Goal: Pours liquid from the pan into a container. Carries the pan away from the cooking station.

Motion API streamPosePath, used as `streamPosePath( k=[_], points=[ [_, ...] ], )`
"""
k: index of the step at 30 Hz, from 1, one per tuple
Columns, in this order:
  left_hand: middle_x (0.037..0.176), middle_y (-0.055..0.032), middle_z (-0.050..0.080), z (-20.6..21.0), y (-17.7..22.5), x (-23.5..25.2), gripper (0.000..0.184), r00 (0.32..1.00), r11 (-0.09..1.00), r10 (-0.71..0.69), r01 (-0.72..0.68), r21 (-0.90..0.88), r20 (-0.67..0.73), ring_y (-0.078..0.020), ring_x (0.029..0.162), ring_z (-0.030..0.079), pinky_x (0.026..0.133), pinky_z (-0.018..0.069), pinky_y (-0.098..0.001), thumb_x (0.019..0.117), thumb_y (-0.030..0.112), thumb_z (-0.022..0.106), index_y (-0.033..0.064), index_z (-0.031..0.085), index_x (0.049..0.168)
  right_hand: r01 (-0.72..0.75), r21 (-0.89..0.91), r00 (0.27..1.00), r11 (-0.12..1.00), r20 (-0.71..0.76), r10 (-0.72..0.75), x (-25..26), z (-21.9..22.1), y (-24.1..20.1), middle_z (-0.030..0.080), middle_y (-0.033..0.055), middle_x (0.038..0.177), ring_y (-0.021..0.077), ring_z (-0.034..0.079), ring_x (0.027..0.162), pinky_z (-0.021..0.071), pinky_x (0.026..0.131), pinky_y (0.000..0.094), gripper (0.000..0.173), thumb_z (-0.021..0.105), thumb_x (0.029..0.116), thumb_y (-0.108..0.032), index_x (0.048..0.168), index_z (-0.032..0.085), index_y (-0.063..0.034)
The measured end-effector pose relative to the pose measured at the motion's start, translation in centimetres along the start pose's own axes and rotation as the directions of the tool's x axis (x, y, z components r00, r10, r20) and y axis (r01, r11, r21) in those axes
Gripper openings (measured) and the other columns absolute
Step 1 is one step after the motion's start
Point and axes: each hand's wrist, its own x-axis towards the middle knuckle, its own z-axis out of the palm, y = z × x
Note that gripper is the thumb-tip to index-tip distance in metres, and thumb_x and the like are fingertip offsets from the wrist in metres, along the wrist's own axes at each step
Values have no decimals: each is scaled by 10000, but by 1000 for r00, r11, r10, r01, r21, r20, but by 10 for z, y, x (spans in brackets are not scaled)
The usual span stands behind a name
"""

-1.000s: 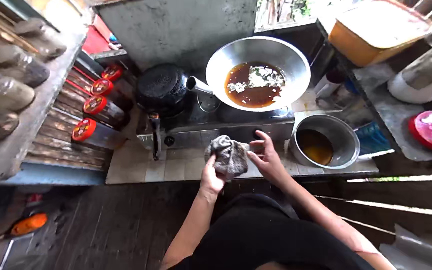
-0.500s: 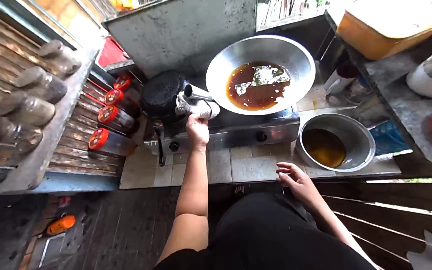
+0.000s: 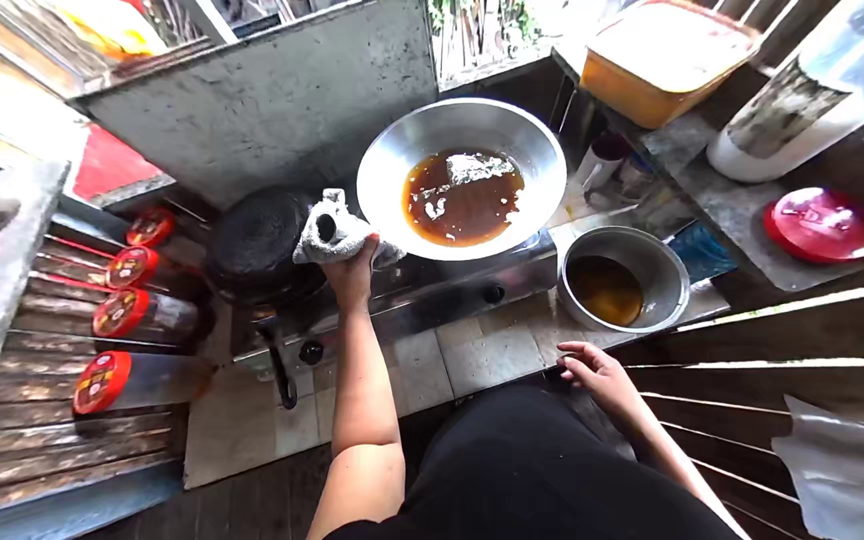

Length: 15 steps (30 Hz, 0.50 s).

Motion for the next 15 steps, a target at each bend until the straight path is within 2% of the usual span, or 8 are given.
streamPosePath(
  k=[3, 5, 6, 9, 12, 15],
  points=[
    [1180, -82, 656, 16, -6, 5, 699, 993, 999, 41, -43, -18, -110, -130, 1104, 656, 989, 561, -345, 778, 37, 839, -48, 441, 1346, -23, -2, 1000, 1000, -5, 23, 0, 7, -3, 699, 138, 1061, 129, 672, 823, 561, 728, 291, 290, 523, 1048, -49, 1320, 594, 24],
    [1224, -89, 624, 23, -7, 4, 745, 983, 999, 34, -33, 11, -178, -126, 1144, 631, 1008, 542, -326, 796, 57, 827, -39, 390, 1392, -33, -5, 999, 999, -15, 33, 0, 9, -4, 698, 132, 1053, 120, 666, 814, 556, 726, 282, 291, 521, 1051, -53, 1322, 592, 26],
    [1252, -115, 608, 28, -6, 4, 779, 975, 999, 35, -30, 30, -218, -139, 1166, 618, 1022, 531, -326, 790, 51, 819, -59, 367, 1414, -38, -6, 999, 999, -24, 37, 0, 9, -4, 698, 131, 1052, 122, 666, 816, 557, 730, 285, 291, 523, 1051, -53, 1323, 593, 25],
    [1239, -148, 630, 42, 2, 8, 758, 943, 997, 34, -10, 74, -331, -161, 1164, 627, 1014, 535, -329, 747, 9, 833, -87, 421, 1377, -50, -11, 997, 999, -58, 49, -2, 7, -5, 696, 138, 1053, 133, 669, 829, 561, 745, 298, 294, 521, 1052, -56, 1324, 594, 28],
    [1270, -162, 613, 49, 4, 10, 772, 921, 1000, -7, 3, -11, -390, -192, 1191, 618, 1020, 539, -356, 774, -10, 826, -77, 392, 1409, -52, -16, 994, 999, -99, 50, -6, 2, -7, 693, 147, 1066, 135, 672, 838, 561, 747, 295, 293, 520, 1052, -60, 1320, 597, 30],
    [1214, -137, 631, 53, 8, 14, 695, 921, 998, 3, -30, -62, -390, -174, 1127, 647, 974, 565, -356, 840, 63, 804, -60, 398, 1392, -78, -25, 990, 997, -118, 75, -9, -2, -8, 691, 150, 1086, 137, 671, 838, 560, 745, 295, 288, 520, 1057, -60, 1319, 601, 26]
  ],
)
